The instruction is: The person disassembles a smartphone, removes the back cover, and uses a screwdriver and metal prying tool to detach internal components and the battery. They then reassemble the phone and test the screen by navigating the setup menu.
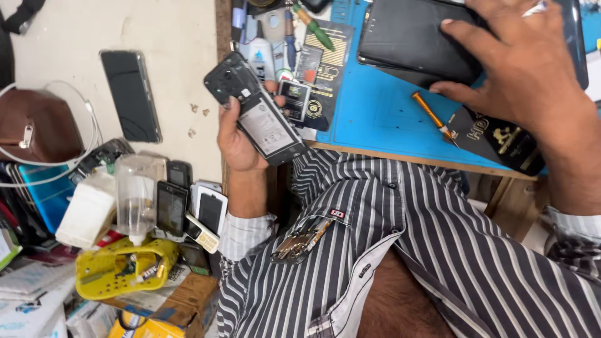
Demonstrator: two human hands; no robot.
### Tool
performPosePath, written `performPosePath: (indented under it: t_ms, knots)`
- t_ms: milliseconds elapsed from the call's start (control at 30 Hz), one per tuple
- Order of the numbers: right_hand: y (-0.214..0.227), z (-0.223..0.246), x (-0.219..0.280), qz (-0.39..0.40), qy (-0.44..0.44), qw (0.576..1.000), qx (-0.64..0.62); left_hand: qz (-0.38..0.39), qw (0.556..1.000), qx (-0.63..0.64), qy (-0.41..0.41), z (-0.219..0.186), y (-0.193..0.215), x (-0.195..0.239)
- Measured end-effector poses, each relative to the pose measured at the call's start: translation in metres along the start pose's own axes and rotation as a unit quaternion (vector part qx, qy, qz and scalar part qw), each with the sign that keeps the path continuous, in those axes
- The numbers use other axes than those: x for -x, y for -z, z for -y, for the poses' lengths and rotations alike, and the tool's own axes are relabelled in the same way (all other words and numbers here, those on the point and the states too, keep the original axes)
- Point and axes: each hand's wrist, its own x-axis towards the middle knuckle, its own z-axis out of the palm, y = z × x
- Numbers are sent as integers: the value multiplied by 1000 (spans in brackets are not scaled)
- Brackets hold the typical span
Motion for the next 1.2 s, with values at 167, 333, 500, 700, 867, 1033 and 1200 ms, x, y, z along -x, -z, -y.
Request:
performPosePath:
  t_ms: [167,333,500,700,867,1033,1200]
  knots:
    - [-1,16,-23,-10,5,1000,-9,25,998,21,60,16,-7,7]
    - [-37,-33,19,-69,-52,975,-206,51,996,10,78,34,-17,1]
    - [-40,-79,70,-55,-138,942,-299,37,995,-13,87,29,-17,-10]
    - [4,-73,59,12,-131,966,-224,32,994,-21,100,29,-21,-23]
    - [0,-16,4,-28,6,991,-134,71,988,-6,133,37,-33,-31]
    - [-8,-2,-8,-50,32,987,-148,90,983,-23,160,50,-51,-43]
    - [-12,-35,-3,-77,-32,982,-169,101,981,-31,162,62,-59,-47]
